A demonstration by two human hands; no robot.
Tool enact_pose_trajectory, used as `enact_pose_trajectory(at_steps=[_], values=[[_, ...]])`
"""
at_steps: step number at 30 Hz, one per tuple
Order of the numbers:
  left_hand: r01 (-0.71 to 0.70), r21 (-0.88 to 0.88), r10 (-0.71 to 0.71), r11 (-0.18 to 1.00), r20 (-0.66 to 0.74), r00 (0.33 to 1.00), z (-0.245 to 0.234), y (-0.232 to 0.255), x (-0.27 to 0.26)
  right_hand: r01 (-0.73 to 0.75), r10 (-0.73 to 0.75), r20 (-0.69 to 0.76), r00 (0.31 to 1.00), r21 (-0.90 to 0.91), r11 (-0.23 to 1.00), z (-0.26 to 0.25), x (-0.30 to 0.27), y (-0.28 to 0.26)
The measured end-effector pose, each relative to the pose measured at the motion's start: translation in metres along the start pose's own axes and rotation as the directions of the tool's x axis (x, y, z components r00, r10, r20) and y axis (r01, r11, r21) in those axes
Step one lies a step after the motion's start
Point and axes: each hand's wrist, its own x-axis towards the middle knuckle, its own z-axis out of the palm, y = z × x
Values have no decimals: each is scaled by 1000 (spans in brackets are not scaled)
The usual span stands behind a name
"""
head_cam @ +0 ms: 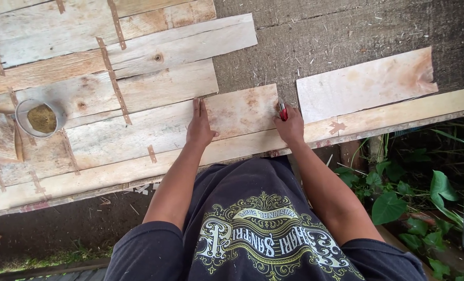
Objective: Cutting and scoring thin wood pieces using a utility knife on a wooden work surface.
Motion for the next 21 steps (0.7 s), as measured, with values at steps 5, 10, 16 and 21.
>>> enact_pose_trajectory(at_steps=[5,10,16,21], values=[[2,14,-2,1000,3,1000,7,-4,6,-10,10,-1,1000,8,1000,2,4,6],[9,17,-10,1000,9,1000,1,0,3,-19,19,18,1000,10,1000,0,2,3],[7,8,-7,1000,22,1000,0,1,2,-27,26,16,1000,51,998,-2,1,1],[15,-10,-15,1000,16,1000,-1,2,3,-40,39,30,999,26,999,-3,3,-1]])
